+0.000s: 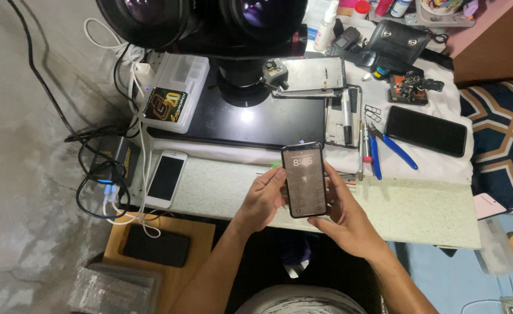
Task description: The person picks up a smartphone, unlocks it, and uses a metal prying tool to separate the back cover. They then use a plastic card to further pry the edges and remove the back cover, exposing the internal components.
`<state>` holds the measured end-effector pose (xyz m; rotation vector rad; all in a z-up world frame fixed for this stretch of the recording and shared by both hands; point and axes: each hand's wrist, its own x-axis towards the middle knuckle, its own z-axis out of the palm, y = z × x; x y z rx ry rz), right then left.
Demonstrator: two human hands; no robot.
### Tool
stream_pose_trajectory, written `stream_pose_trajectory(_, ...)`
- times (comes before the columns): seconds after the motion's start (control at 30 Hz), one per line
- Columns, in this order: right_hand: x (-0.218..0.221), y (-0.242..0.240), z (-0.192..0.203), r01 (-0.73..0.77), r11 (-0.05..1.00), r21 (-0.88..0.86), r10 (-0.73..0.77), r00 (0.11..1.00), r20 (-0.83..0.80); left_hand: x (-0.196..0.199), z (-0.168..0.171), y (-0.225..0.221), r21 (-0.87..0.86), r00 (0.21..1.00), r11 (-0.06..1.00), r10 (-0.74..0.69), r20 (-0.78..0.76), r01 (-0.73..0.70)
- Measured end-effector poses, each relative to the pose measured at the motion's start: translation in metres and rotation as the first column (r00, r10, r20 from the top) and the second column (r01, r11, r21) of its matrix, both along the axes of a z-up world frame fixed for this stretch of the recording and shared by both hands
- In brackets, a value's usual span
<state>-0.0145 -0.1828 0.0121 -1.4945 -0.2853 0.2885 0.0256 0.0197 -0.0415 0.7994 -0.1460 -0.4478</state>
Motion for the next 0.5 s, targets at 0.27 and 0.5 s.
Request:
stream_pose_trajectory(0.27, 0.002, 0.003, -0.004, 0.089, 0.995, -0.042, -0.088, 0.996, 0.012, 0.000, 0.000, 0.000, 0.011, 0.999, 1.000, -0.023, 0.029, 0.022)
stream_pose_trajectory(0.5, 0.005, 0.005, -0.011, 0.161, 0.985, -0.063, -0.157, 0.986, 0.054, -0.001, 0.001, -0.001, 0.010, 0.998, 1.000, -0.025, 0.054, 0.025)
